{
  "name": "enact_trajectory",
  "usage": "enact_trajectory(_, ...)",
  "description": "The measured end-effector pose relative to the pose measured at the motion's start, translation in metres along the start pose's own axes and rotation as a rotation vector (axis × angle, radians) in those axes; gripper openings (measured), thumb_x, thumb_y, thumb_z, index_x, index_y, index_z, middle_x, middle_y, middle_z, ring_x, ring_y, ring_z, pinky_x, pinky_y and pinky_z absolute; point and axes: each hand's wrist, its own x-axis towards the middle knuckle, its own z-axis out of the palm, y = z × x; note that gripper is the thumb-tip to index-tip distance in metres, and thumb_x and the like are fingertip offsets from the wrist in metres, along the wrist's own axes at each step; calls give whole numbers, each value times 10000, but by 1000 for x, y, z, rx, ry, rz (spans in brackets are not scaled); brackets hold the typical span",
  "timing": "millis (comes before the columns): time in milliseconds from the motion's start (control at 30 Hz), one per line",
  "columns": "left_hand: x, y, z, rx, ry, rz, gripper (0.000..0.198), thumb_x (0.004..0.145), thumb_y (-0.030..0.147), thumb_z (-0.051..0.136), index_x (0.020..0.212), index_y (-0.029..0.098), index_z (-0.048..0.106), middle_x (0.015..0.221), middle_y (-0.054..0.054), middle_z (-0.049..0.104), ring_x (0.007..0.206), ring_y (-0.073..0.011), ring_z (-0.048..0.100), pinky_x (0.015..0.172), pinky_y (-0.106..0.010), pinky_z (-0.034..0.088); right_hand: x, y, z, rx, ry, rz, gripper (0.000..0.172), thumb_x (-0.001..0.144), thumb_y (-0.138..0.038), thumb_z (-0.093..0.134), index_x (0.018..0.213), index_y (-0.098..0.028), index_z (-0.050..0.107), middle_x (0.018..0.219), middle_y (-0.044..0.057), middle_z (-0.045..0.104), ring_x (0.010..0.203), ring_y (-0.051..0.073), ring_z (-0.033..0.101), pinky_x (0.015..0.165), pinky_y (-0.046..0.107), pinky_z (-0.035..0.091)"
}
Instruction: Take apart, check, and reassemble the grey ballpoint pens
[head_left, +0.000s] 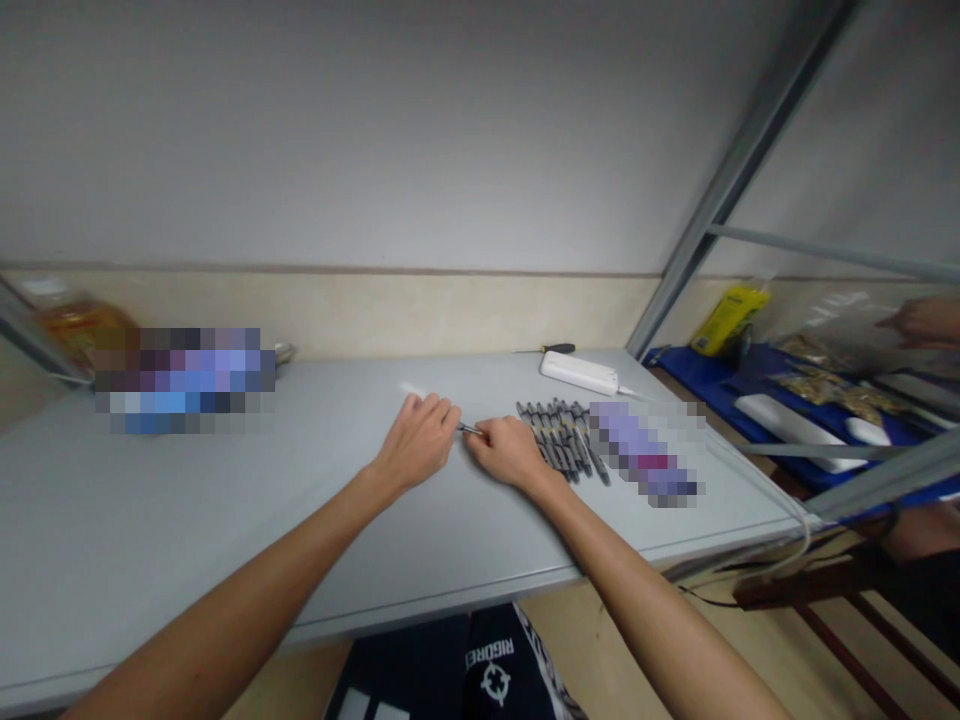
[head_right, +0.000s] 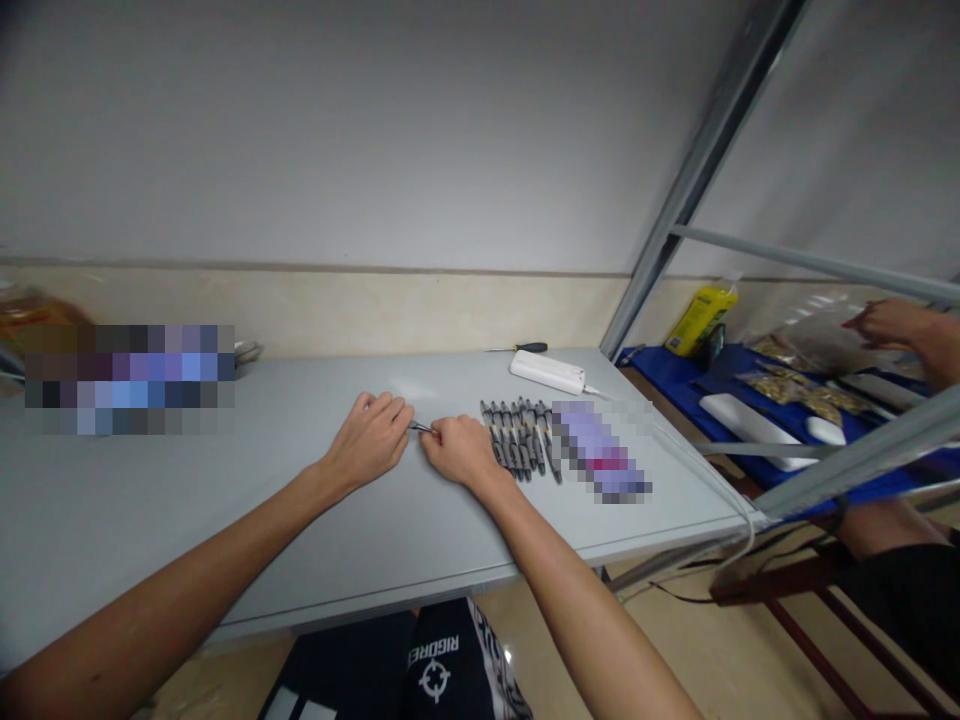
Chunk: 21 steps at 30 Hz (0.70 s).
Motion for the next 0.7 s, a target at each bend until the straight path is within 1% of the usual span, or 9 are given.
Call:
enact_trajectory(167,1,5,6,-72,-123,-135,221,783,47,413,768,123,619,702,-131,643,769,-256,596,733,-369,391,-2,-4,-1,-103,-25,-29,344,892,-327,373,898,-171,680,849,131,694,788,217,644,653,281,392)
enact_trajectory(267,2,7,5,-91,-232,-240,266,778,46,400,776,124,654,731,-150,670,744,-254,628,695,-350,417,-4,-7,0,-147,-19,-60,363,908,-327,343,944,-167,667,855,143,690,797,233,652,663,296,412)
enact_trajectory(400,2,9,2,-123,-367,-376,297,775,74,401,814,140,688,758,-154,685,725,-256,654,616,-316,438,-5,-9,1,-188,8,-85,383,925,-327,307,955,-166,653,825,142,691,793,242,659,648,299,413)
enact_trajectory(500,3,10,-1,-139,-399,-416,319,759,81,400,836,141,704,783,-169,688,751,-275,659,627,-331,456,-5,-9,1,-207,31,-84,413,943,-330,261,943,-166,641,796,141,692,763,233,661,634,293,395)
enact_trajectory(600,4,11,-5,-157,-421,-444,314,751,98,415,847,150,709,805,-162,691,777,-260,660,659,-320,464,-4,-10,2,-225,69,-90,416,955,-327,240,916,-165,621,763,131,688,725,218,649,648,299,367)
enact_trajectory(700,4,9,-6,-193,-444,-474,278,739,122,443,818,154,707,803,-156,690,777,-253,660,667,-313,462,-3,-11,2,-238,129,-126,400,963,-307,232,899,-168,601,750,107,672,738,210,624,687,317,335)
